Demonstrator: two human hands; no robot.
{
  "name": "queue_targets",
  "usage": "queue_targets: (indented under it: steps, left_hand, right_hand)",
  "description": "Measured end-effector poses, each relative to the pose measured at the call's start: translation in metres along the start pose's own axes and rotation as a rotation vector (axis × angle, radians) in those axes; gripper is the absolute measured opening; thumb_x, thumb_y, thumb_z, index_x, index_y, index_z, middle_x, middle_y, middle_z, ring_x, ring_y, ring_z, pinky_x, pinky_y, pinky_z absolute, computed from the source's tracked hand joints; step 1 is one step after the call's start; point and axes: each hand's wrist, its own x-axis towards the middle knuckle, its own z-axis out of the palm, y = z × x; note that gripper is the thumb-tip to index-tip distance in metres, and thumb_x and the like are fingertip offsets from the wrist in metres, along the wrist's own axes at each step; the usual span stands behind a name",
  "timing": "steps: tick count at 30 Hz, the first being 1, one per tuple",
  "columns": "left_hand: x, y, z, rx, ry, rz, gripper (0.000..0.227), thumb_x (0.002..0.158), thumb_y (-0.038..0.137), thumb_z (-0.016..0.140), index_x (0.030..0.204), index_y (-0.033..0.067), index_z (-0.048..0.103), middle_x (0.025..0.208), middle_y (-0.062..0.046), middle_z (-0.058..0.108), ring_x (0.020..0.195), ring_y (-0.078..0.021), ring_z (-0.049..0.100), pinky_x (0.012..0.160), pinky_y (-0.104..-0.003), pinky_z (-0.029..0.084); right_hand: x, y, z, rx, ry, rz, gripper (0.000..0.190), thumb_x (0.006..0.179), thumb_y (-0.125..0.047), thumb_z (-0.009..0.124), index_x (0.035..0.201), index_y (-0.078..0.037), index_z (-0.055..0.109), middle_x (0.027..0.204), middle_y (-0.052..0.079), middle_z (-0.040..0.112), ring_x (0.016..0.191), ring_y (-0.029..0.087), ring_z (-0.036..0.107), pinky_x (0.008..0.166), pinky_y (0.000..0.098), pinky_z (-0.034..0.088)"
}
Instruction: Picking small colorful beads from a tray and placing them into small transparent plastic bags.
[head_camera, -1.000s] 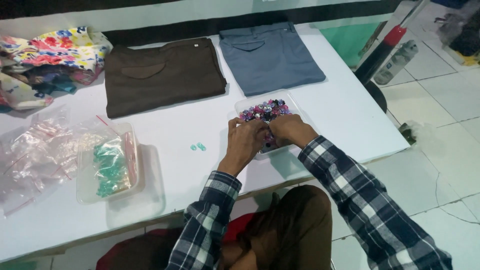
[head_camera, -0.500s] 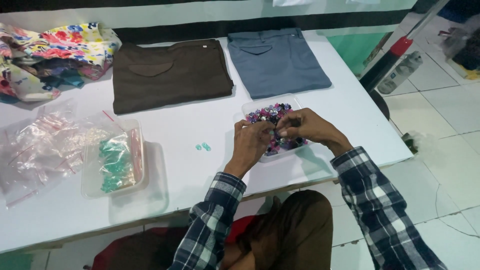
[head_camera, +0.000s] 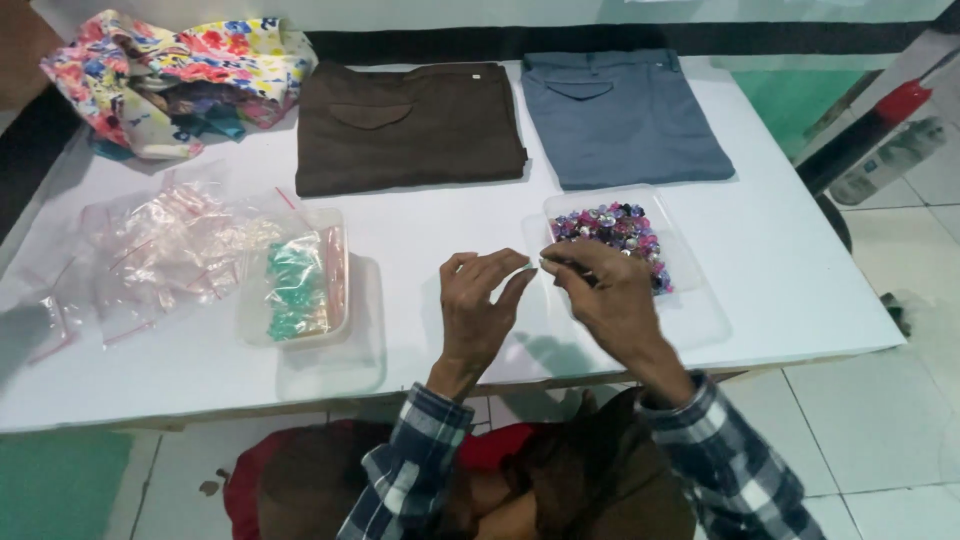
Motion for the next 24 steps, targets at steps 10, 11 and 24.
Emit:
queue_targets:
  steps: [10,11,24]
  left_hand:
    - [-0.044,-0.073,-0.05,0.095,-0.254,-0.437,0.014,0.091,0.017,0.075,0.104,0.017,0.075,0.094,-0.003,0.077,0.091,-0.0232,0.073,0.094,-0.041,0.046]
    - [-0.043,-0.078,-0.046,0.109,-0.284,-0.446,0.014,0.091,0.017,0.074,0.105,0.0166,0.075,0.094,-0.003,0.077,0.089,-0.023,0.072,0.095,-0.042,0.046]
    - [-0.02,-0.053,-0.054,0.063,-0.219,-0.397,0.018,0.093,0.023,0.072,0.106,0.0116,0.074,0.103,-0.01,0.076,0.081,-0.027,0.072,0.089,-0.045,0.048]
  right_hand:
    - [-0.027,0.067,0.13,-0.333,-0.18,0.089,0.02,0.097,-0.017,0.066,0.115,-0.009,0.07,0.1,0.011,0.075,0.083,0.026,0.076,0.074,0.0349,0.063]
    - [-0.026,0.067,0.132,-0.351,-0.179,0.097,0.021,0.098,-0.019,0.066,0.116,-0.008,0.069,0.1,0.011,0.074,0.086,0.027,0.076,0.076,0.036,0.062]
    - [-0.034,0.047,0.114,-0.27,-0.002,-0.063,0.029,0.099,-0.02,0.067,0.125,-0.008,0.067,0.107,0.013,0.073,0.081,0.026,0.074,0.067,0.0374,0.062]
